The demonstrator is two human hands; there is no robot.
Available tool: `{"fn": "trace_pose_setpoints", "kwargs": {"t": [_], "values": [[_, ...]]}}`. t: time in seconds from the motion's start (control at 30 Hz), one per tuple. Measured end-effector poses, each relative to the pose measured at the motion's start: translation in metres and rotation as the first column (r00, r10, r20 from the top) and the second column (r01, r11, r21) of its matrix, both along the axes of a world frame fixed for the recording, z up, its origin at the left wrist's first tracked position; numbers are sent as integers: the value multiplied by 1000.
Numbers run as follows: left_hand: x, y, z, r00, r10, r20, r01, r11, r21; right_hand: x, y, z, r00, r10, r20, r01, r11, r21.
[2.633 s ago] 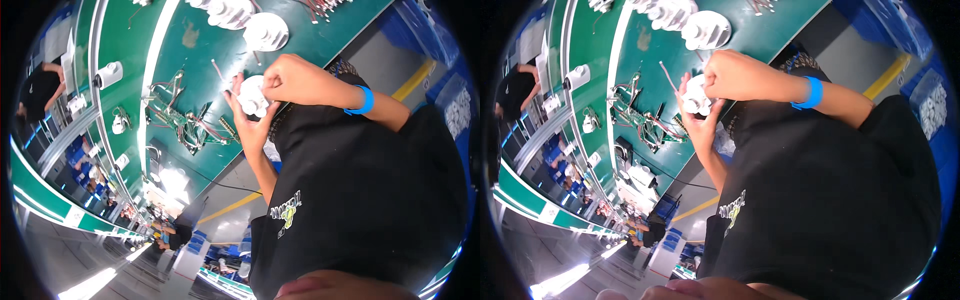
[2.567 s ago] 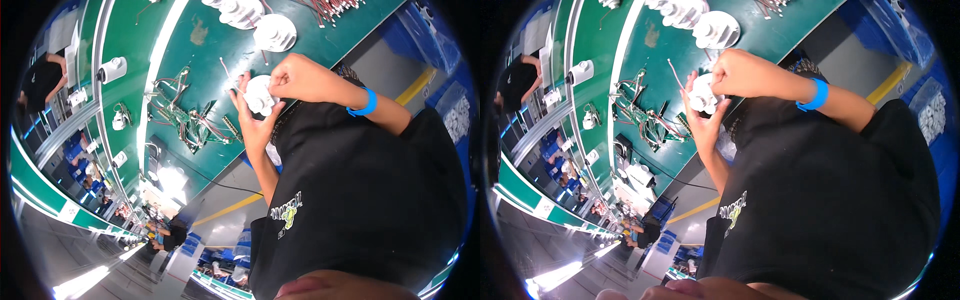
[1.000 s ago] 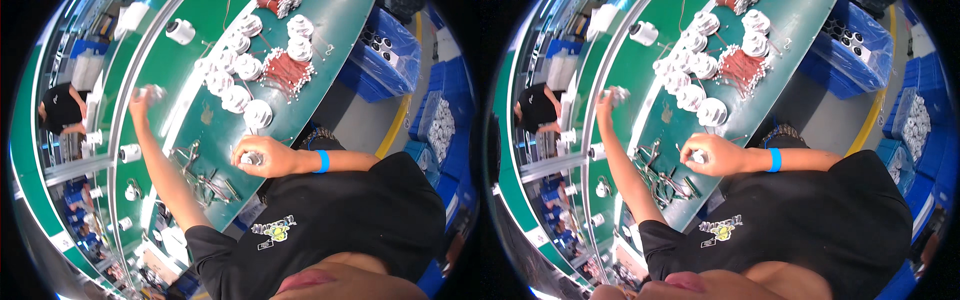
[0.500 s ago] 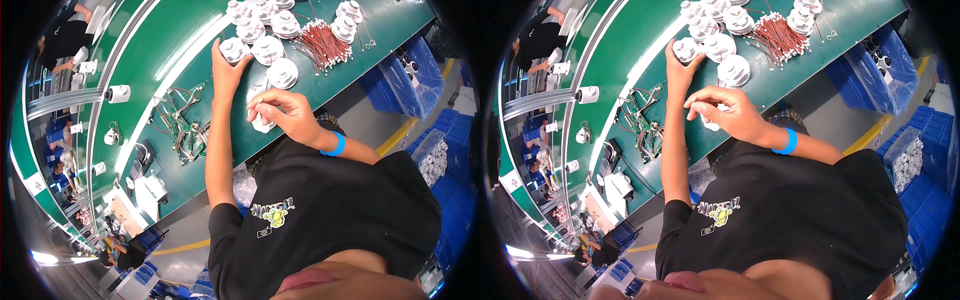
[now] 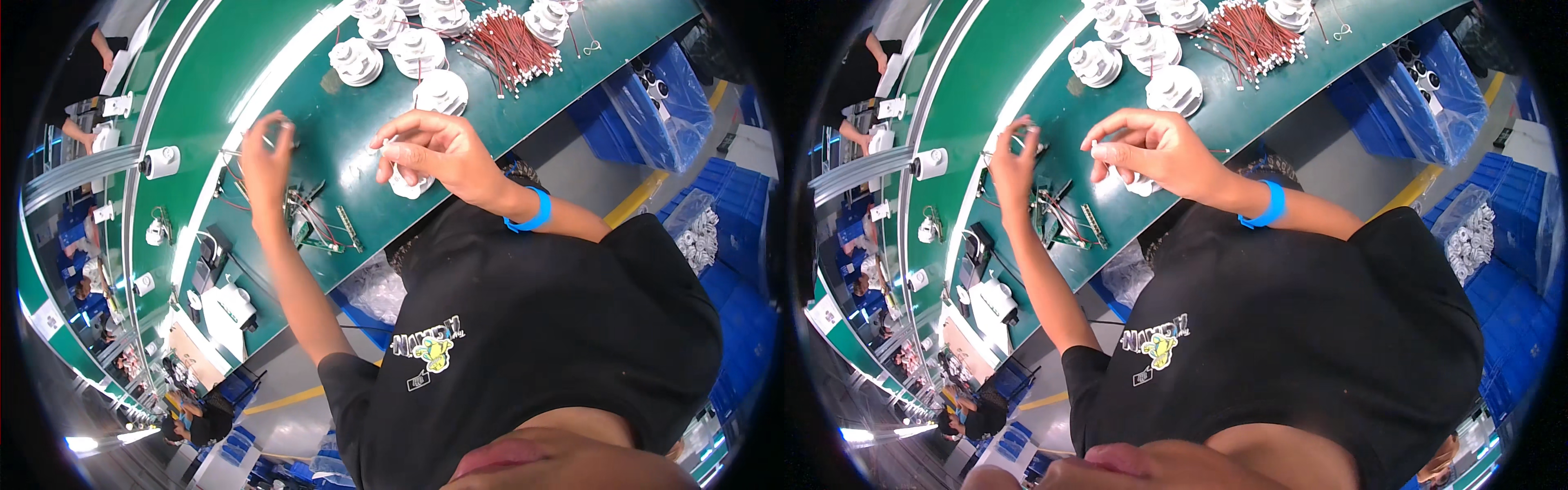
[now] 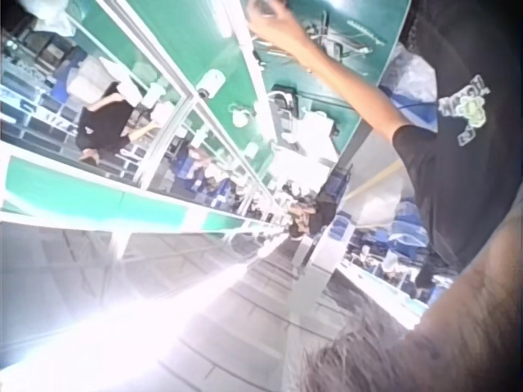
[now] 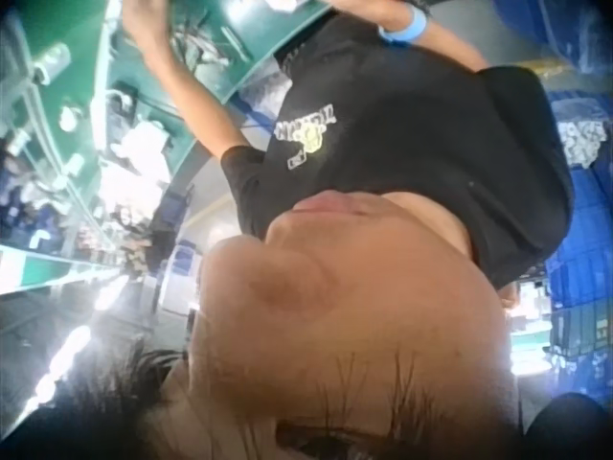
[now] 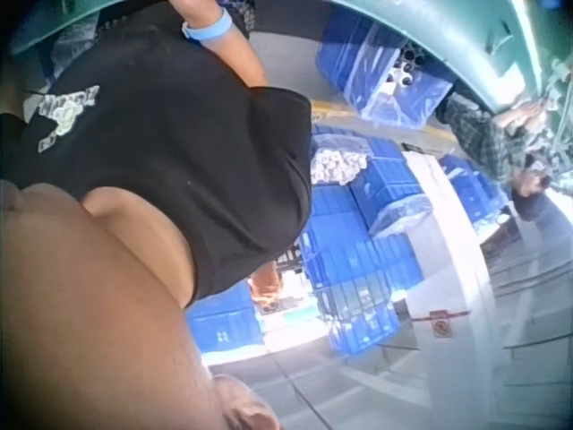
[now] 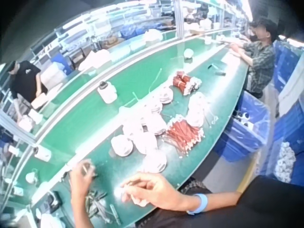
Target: Assemble electronic components on a production line by connecting wires to circuit boards and placing them into housings.
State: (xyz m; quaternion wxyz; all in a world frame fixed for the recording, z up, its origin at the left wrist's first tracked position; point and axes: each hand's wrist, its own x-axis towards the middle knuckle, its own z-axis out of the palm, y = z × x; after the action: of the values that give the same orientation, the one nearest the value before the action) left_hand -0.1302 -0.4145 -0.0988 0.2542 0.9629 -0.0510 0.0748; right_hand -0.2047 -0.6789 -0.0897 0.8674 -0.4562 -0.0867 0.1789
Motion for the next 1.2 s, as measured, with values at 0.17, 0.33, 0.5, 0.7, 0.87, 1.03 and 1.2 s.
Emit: {"fn": "trace_pose_setpoints", "kwargs": {"t": [0.17, 0.33, 0.5, 0.7, 0.87, 1.03, 1.2], "values": [[-12, 12, 37, 923, 297, 243, -90, 784, -614, -2, 4, -6, 997, -80, 22, 78, 995, 67], [-50, -4, 53, 819, 472, 326, 4, 564, -826, -3, -1, 0, 999, 15, -47, -16, 999, -27], [-73, -36, -13, 943, 312, -118, -257, 456, -852, -1, 0, -2, 993, 79, -85, -83, 995, -46], [-96, -64, -3, 917, 396, 53, -397, 918, 10, 1, -7, -2, 992, 78, -97, -86, 993, -80], [-50, -41, 18, 1000, -27, 9, 27, 999, 25, -1, -6, -7, 988, 80, -132, -85, 996, -27], [7, -23, -4, 854, -308, -420, 343, 939, 8, -2, -7, -7, 983, 45, -179, -53, 998, -44], [2, -14, -7, 882, -310, -354, 290, 951, -111, -2, -5, -9, 997, -44, -58, 38, 994, -98]]}}
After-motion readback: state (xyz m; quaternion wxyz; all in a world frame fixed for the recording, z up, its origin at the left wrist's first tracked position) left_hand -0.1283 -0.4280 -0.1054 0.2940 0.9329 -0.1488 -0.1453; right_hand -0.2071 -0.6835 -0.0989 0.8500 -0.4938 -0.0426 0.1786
